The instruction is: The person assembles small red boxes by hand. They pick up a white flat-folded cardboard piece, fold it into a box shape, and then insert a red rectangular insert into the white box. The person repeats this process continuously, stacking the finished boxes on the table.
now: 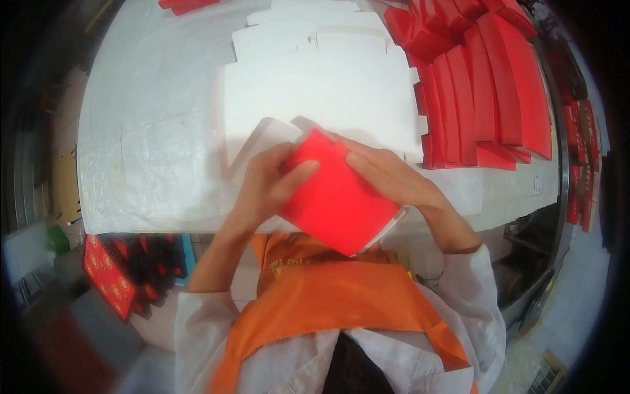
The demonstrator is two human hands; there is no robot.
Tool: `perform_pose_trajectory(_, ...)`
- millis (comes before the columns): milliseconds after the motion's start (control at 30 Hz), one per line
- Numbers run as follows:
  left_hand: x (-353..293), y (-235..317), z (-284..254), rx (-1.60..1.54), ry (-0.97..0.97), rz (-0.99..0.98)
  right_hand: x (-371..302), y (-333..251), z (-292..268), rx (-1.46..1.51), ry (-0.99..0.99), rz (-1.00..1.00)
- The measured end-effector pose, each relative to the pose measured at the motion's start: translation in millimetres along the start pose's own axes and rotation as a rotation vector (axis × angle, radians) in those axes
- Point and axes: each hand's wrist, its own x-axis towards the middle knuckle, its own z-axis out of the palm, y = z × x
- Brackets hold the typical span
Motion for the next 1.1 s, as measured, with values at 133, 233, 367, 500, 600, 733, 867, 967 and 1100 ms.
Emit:
perform_pose_trajectory(133,-0.1,8.2,-0.1,-0.006,-0.034,0.004,-4.6,2.3,-1.6,0.031,-0.010,0.003)
perform_pose_trajectory(233,1.0,6.8,0.6,0.003,-0.045,-0.001,-5.8,1.1,0.2,-0.026,0.000,-0.026)
perform_pose_trajectory(367,1.3,6.2,0.0,-0.017,-0.065,-0.029,-6.3,-1.4,4.1,-0.063,0.027,-0.063)
perform_pose_trajectory(500,1.1,6.5,1.0,0.006,-0.080,-0.022,-7.9,7.5,9.1,-0.255,0.087,-0.196)
perform_pose_trajectory(600,3.9,-1.1,1.1,0.049,-0.064,-0.005,-9.8,5.7,12.0,-0.292,0.062,-0.226)
perform_pose_trajectory(733,4.8,1.2,-2.7,-0.008,-0.107,-0.078,-7.8,-1.3,9.2,-0.235,0.027,-0.163)
perform_pose_trajectory(867,7.7,11.5,-5.6,-0.055,-0.144,-0.130,-5.0,-1.9,8.7,-0.163,0.008,-0.147)
perform_pose_trajectory(967,4.8,12.1,-7.6,-0.105,-0.034,-0.131,-8.9,-1.9,4.1,-0.043,0.050,-0.126)
perform_pose_trajectory(1100,6.5,14.7,-8.9,-0.148,-0.011,-0.142,-12.8,7.1,4.1,-0.039,0.069,-0.225)
